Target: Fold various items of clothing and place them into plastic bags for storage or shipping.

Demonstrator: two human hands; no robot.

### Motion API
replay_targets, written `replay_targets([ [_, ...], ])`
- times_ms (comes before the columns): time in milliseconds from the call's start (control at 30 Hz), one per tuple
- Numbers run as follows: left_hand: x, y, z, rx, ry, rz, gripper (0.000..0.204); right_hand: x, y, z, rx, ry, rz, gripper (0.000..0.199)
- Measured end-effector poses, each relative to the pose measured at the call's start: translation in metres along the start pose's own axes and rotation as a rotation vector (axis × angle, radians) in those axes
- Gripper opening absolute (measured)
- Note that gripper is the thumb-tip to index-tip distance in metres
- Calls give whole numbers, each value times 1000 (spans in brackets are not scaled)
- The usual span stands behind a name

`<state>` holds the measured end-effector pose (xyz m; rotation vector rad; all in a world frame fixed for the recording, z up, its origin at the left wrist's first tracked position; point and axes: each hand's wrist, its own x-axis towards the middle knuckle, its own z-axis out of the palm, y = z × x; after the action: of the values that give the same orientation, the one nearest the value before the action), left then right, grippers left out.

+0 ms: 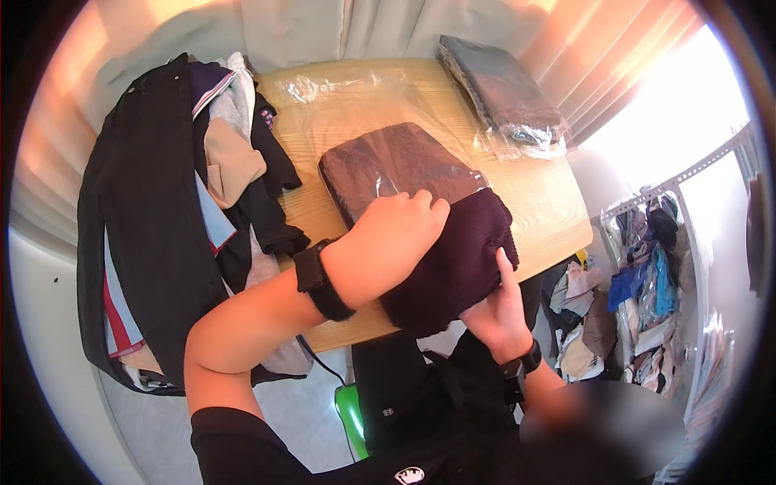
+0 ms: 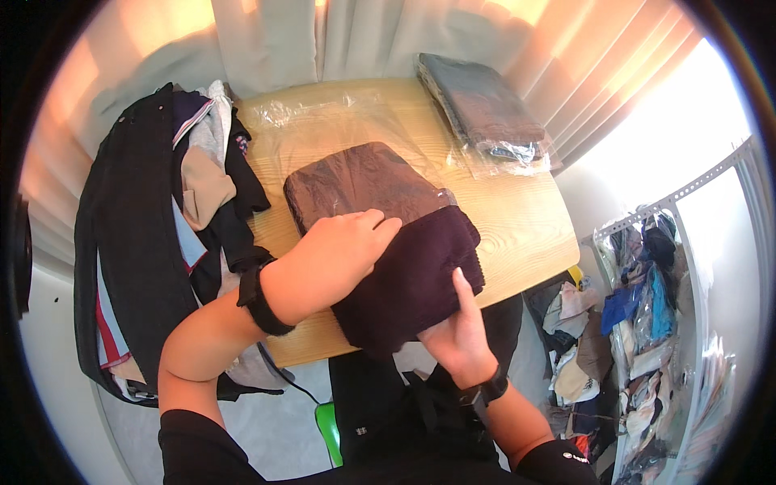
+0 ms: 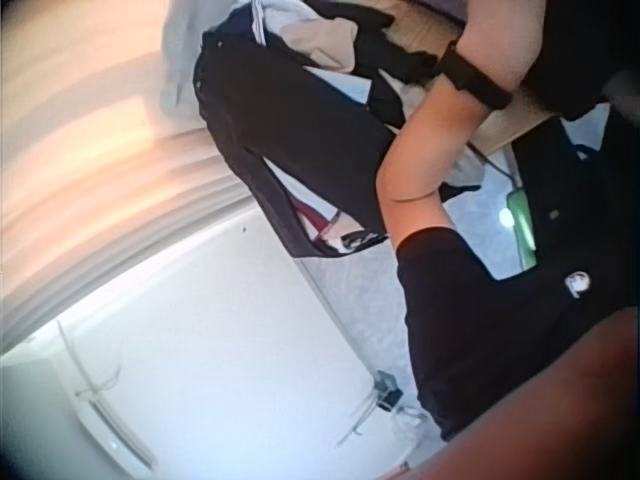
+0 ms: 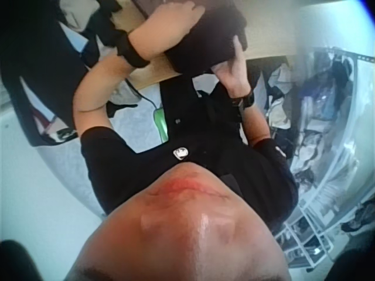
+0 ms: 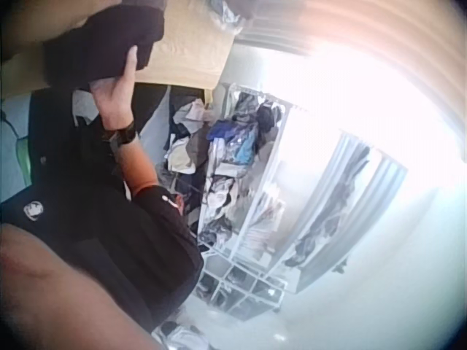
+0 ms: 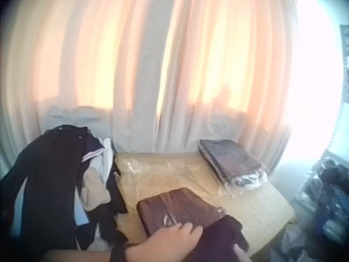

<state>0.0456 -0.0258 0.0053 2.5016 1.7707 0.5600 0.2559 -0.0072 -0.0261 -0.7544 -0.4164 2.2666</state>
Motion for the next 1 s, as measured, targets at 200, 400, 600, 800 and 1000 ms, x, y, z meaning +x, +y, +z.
replay_targets([
  [200,3,0,-3,50,-6,-17,21,17,14,5,-103,97,80,37],
  [400,2,3,-6,485,143,-373,19,28,2,4,49,14,12,29],
  [600,0,20,-14,412,195,-230,17,43,-7,0,72,-41,-103,28],
  [800,-9,32,-39,400,254,-157,23,53,-7,12,103,-151,-47,24],
  [1000,-19,30,-71,102,265,-128,30,55,-14,17,7,-242,-159,30],
])
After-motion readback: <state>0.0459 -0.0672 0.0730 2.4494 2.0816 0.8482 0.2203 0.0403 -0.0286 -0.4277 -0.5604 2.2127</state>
